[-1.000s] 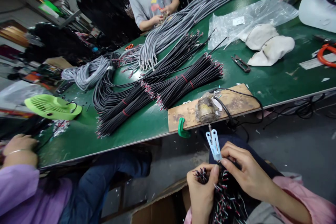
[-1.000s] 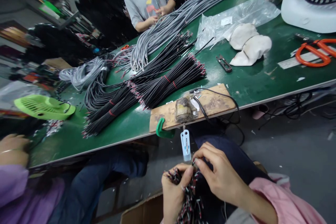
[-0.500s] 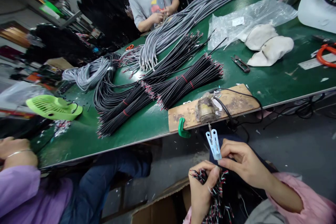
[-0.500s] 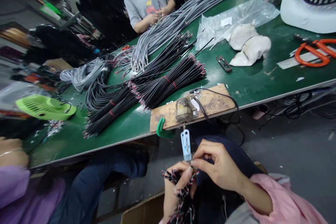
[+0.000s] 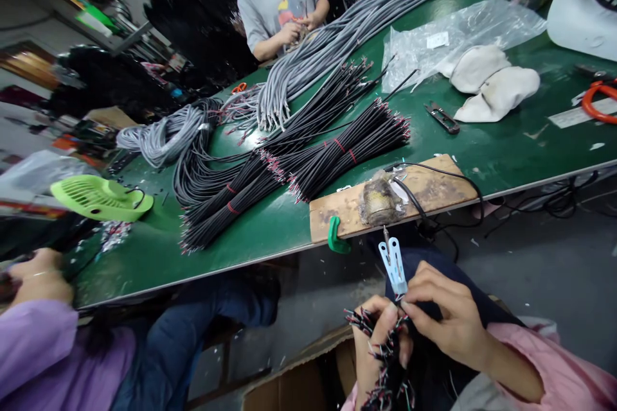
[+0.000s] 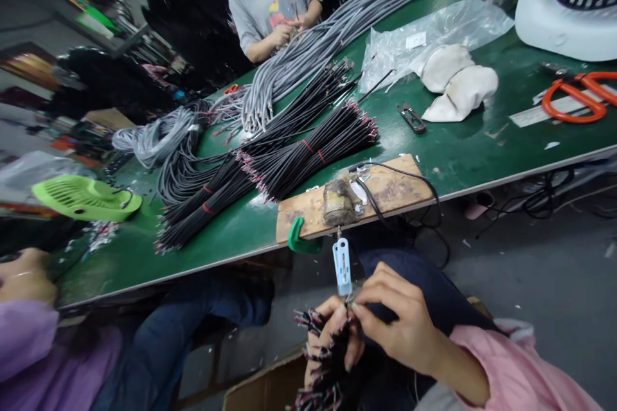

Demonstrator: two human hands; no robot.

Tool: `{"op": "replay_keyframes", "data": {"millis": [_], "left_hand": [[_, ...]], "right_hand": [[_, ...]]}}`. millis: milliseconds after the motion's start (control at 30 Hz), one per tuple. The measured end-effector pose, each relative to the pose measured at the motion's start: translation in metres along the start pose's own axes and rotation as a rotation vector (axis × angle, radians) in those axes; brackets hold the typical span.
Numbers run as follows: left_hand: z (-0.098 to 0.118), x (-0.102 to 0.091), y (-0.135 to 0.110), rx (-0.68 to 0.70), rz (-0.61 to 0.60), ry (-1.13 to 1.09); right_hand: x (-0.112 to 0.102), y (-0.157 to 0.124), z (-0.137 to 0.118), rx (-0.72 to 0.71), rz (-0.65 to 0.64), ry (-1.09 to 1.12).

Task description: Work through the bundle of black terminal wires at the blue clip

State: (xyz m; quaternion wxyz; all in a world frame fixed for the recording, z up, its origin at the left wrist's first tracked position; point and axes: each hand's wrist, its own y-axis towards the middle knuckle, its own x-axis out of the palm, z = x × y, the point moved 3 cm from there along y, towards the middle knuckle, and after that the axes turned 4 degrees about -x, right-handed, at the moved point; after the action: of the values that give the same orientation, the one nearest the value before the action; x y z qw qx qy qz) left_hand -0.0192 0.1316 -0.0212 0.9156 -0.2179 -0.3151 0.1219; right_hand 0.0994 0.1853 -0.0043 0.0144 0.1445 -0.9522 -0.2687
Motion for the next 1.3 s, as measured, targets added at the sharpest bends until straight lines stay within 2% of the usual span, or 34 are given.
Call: {"op": "replay_keyframes", "data": {"millis": [167, 233, 333, 400, 467, 567, 700, 833, 967, 1100, 1200, 1300], "left_hand": [[0.002, -0.001, 0.001, 0.006, -0.009, 0.016], [0.001, -0.002, 0.002, 0.017, -0.021, 0.051], [0.002, -0.005, 0.002, 0.069, -0.043, 0.097], [0.006, -0.008, 0.001, 0.140, -0.071, 0.147], [0.012, -0.009, -0.001, 0.220, -0.111, 0.208], [0.020, -0.008, -0.003, 0.296, -0.154, 0.289], [0.030, -0.007, -0.004, 0.425, -0.057, 0.355], [0.040, 0.001, -0.006, 0.570, 0.045, 0.442], [0.046, 0.013, -0.006, 0.647, 0.159, 0.510], [0.045, 0.019, -0.004, 0.613, 0.186, 0.561], [0.046, 0.019, -0.003, 0.546, 0.167, 0.578], [0.049, 0.020, -0.004, 0.538, 0.140, 0.601]], "right_hand": [[-0.003, 0.008, -0.001, 0.114, -0.088, 0.113], [-0.003, 0.008, -0.001, 0.162, -0.079, 0.156], [-0.001, 0.005, 0.006, 0.340, -0.061, 0.329], [0.003, 0.002, 0.012, 0.502, -0.096, 0.529], [0.005, 0.003, 0.016, 0.613, -0.105, 0.639], [0.002, 0.016, 0.015, 0.599, -0.058, 0.549], [0.004, 0.043, 0.009, 0.542, -0.097, 0.489], [0.010, 0.060, 0.010, 0.604, -0.102, 0.578], [0.017, 0.059, 0.013, 0.697, -0.073, 0.804], [0.020, 0.058, 0.013, 0.706, -0.051, 0.936], [0.022, 0.057, 0.015, 0.716, -0.060, 0.983], [0.022, 0.051, 0.022, 0.765, -0.041, 1.053]]}}
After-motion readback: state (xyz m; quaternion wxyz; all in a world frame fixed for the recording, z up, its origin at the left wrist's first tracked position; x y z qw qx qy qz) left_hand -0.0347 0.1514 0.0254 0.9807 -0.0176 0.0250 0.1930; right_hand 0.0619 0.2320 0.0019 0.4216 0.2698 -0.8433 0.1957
